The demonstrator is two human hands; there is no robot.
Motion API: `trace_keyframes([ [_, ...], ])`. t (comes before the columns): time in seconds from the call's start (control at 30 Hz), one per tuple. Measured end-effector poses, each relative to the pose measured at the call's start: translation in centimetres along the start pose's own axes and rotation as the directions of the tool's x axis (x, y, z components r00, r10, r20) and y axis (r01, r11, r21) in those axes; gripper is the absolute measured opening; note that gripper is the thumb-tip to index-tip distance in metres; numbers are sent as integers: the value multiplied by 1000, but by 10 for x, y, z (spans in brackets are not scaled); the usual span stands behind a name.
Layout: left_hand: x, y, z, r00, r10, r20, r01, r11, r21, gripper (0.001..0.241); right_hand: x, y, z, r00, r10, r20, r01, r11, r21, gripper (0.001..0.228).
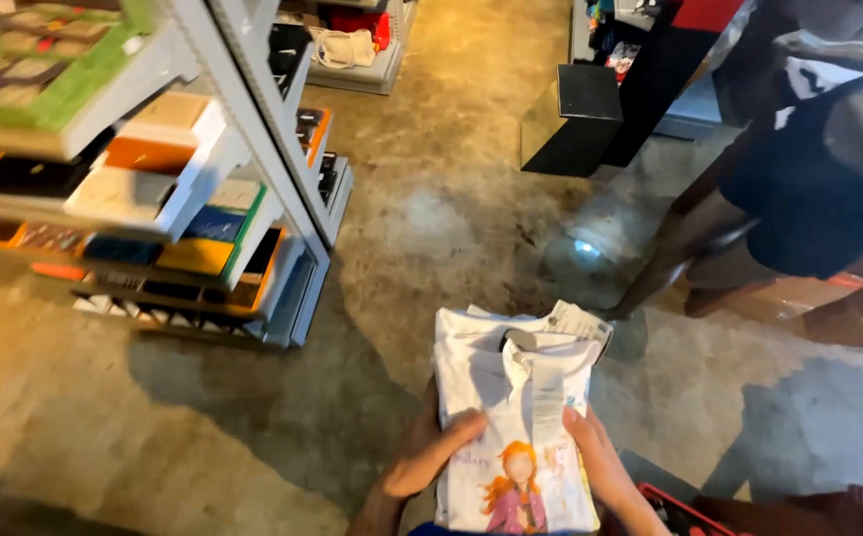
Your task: Folding shirts on a counter and placing them on retail shelves
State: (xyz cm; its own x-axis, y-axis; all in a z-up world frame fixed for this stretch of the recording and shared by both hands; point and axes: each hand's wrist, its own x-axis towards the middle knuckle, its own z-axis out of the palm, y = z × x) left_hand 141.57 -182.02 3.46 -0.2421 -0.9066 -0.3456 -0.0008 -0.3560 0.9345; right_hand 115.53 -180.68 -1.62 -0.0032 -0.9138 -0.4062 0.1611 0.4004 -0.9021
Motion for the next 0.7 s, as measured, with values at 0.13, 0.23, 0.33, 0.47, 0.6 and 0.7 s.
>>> trace_keyframes([
  [0.13, 119, 25, -28, 994, 77, 73, -66, 988, -138, 94, 108, -46, 11, 999, -36, -11, 36, 999, -10, 62],
  [0.23, 191, 74, -45, 998, 51, 46, -43, 987, -158, 92, 193, -95, 17, 993, -111, 46, 113, 993, -25, 68],
  [0.33, 258, 97, -66, 998, -54, -19, 50, 988, -143, 87, 264, -136, 26, 996, -79, 48, 83, 991, -106, 75],
  [0.47, 354, 120, -100, 957, -253, -142, 236, 963, -128, 85, 365, -174, 46, 993, -54, 109, 50, 998, 38, 86],
  [0.6, 452, 159, -141, 984, -151, -91, 129, 969, -212, 77, 468, -219, 75, 981, -81, 178, 60, 991, 116, 82],
  [0.7, 539, 191, -177, 974, -212, -77, 194, 962, -192, 77, 558, -246, 91, 993, 15, 114, -20, 999, 46, 83],
])
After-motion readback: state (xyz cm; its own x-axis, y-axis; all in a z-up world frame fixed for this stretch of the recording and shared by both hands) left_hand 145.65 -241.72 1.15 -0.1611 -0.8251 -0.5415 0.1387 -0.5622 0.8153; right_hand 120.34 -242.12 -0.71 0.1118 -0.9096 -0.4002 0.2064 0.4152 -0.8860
